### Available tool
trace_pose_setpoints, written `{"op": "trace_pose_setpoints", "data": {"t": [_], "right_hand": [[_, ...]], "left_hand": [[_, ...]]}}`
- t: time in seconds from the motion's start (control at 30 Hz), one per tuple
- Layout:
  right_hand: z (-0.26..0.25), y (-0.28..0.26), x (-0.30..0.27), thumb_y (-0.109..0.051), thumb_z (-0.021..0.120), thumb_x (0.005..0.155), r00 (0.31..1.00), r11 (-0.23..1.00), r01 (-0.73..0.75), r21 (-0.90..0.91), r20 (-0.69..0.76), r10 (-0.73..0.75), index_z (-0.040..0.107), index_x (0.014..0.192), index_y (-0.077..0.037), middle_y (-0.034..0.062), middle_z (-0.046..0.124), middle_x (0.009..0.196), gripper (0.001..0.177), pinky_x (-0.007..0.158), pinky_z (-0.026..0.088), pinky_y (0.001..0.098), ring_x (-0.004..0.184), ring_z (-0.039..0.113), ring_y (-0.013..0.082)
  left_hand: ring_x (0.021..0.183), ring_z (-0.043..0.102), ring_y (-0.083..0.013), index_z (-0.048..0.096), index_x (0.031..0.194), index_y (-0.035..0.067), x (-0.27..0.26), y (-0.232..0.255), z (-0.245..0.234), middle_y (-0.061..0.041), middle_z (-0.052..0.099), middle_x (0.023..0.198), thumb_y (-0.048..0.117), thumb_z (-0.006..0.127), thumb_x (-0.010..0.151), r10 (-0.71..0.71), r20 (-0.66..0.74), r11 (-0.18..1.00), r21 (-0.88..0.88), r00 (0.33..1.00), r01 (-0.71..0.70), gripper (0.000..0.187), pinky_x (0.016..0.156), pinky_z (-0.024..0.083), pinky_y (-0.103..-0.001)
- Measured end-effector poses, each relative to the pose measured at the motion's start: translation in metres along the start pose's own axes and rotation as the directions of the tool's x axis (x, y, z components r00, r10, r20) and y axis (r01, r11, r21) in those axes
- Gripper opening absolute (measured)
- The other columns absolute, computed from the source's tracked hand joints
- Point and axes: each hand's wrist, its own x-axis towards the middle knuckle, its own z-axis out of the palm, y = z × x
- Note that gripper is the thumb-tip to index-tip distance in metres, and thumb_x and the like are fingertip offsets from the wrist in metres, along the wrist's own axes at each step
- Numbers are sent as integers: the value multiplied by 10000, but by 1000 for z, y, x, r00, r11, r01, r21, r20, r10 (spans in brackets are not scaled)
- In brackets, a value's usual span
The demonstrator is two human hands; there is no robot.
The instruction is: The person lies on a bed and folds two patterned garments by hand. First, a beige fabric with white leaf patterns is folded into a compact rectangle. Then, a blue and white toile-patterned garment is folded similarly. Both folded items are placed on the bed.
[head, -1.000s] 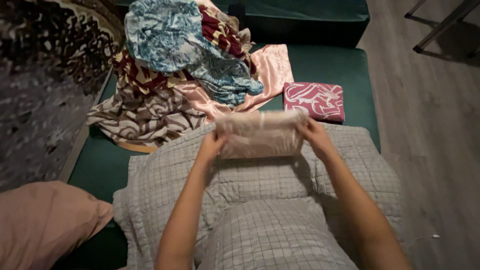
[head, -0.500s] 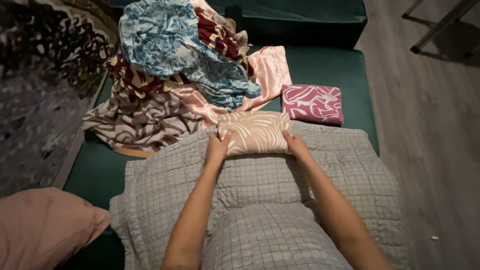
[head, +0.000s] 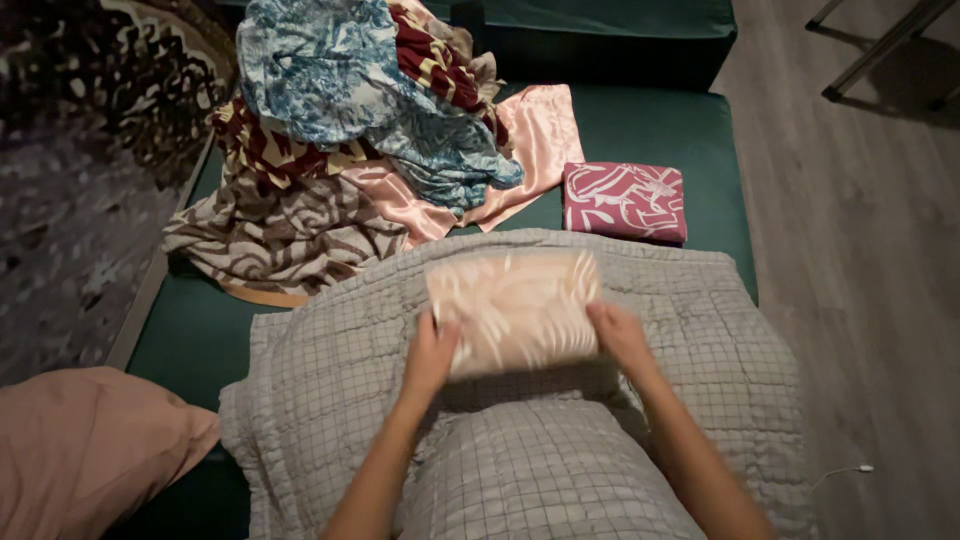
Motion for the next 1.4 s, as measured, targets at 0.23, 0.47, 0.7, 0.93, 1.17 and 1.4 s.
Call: {"op": "trace_pose_setpoints", "data": {"t": [0.23, 0.47, 0.7, 0.93, 1.17, 1.4], "right_hand": [[-13, -9, -36, -409, 568, 1015, 996, 926, -60, -374, 36, 79, 731, 1088, -40, 206, 735, 1036, 410, 806, 522, 474, 945, 684, 386], [49, -61, -38, -335, 614, 1000, 739, 707, 668, -233, 92, -668, 603, 1346, -73, 195, 554, 1478, 434, 1193, 361, 453, 1410, 487, 358], [63, -5, 26, -461, 425, 1031, 853, 655, 495, -570, 173, -493, 342, 1596, -170, 109, 281, 1676, 641, 1230, 121, 524, 1539, 219, 330], [18, 48, 66, -436, 423, 1022, 992, 869, 118, -481, 15, -127, 417, 1515, -134, 137, 325, 1641, 579, 1164, 207, 623, 1515, 252, 343], [71, -24, 7, -257, 539, 958, 823, 704, 527, -476, 79, -563, 503, 1471, -91, 146, 510, 1514, 540, 1207, 316, 547, 1455, 429, 357], [73, -29, 15, -376, 473, 1034, 786, 501, 545, -672, 201, -585, 391, 1583, -156, 121, 338, 1646, 597, 1248, 172, 527, 1521, 294, 337]], "left_hand": [[1131, 636, -463, 504, 1344, 23, -36, 6, -19, -247, 658, 1230, 412, 636, 980, -217, 38, 915, 357, 976, 189, 549, 925, 514, -533], [1500, 403, -317, 477, 1411, 35, -37, 61, 30, -145, 477, 1549, 274, 594, 949, 677, 222, 508, 548, 701, -664, 533, 1254, 288, -505], [1529, 255, -359, 393, 1569, 135, 12, 19, 42, -163, 320, 1650, 400, 464, 1022, 483, 207, 551, 683, 851, -480, 612, 1243, 131, -563], [1534, 199, -389, 351, 1579, 168, 30, 2, 2, -124, 293, 1659, 413, 408, 1043, 121, -39, 761, 645, 992, -67, 592, 1185, 135, -655], [1557, 238, -387, 315, 1568, 142, -15, 35, 50, -163, 271, 1660, 433, 454, 1026, 497, 203, 528, 701, 844, -480, 631, 1230, 138, -638], [1519, 263, -383, 319, 1603, 144, 8, 21, 57, -191, 297, 1665, 398, 424, 1052, 486, 206, 566, 666, 849, -486, 615, 1234, 155, -568]]}}
